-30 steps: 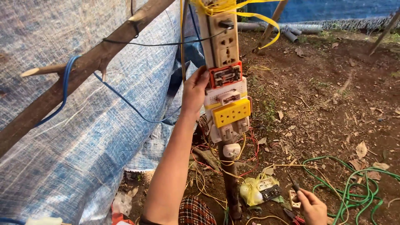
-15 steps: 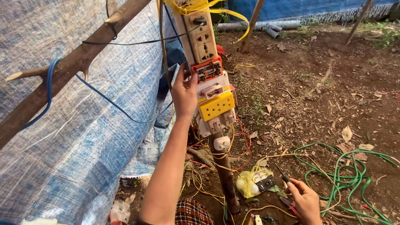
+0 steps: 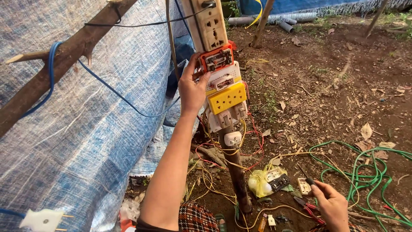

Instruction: Repairing and assembling electrical sockets on a makeshift outdoor post using pliers and a screwdriver.

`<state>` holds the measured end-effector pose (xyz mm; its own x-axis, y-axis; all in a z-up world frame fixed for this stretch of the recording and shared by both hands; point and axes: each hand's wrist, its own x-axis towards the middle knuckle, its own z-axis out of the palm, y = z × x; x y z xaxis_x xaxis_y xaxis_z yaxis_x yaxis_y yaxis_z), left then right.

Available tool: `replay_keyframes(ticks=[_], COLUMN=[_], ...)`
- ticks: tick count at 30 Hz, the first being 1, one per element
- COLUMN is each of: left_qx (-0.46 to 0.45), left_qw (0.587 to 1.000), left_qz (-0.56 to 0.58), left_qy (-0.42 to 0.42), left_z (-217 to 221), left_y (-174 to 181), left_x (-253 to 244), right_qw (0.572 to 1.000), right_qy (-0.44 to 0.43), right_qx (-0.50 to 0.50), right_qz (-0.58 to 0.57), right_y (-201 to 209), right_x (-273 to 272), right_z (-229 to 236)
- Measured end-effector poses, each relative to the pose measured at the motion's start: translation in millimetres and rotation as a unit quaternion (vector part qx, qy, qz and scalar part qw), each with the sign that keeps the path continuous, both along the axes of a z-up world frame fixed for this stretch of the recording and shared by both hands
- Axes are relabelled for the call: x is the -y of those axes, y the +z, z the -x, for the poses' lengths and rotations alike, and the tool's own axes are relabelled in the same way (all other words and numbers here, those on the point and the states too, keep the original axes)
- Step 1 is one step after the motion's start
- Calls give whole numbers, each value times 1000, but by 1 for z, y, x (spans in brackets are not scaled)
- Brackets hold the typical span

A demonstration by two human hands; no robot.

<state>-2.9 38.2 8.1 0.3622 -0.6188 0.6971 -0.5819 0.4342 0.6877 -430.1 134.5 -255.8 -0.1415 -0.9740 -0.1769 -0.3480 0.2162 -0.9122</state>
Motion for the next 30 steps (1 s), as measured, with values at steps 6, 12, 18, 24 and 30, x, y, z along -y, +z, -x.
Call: replay_keyframes(ticks=[6,12,18,24,30], left_qx=[26,-57,-138,-149,-114], left_qw=[999,998,985,986,989], left_qz=[5,-26,-16,-36,-33], left_qy=[28,15,-99,-65,-85], left_z=[-9,-5,-13,-19,-23], left_y=[-7,-2,10,12,12], left_x=[6,6,10,29,25], right_qw=[1000,999,1000,999,1000], right_qy=[10,17,16,17,24], right_qx=[-4,-28,-4,-43,4], right_qz=[-13,0,-21,-21,-17], right_y=[5,-1,0,2,-10], right_x=[-3,-2,-3,-6,-5], right_z=[-8,-3,2,5,11])
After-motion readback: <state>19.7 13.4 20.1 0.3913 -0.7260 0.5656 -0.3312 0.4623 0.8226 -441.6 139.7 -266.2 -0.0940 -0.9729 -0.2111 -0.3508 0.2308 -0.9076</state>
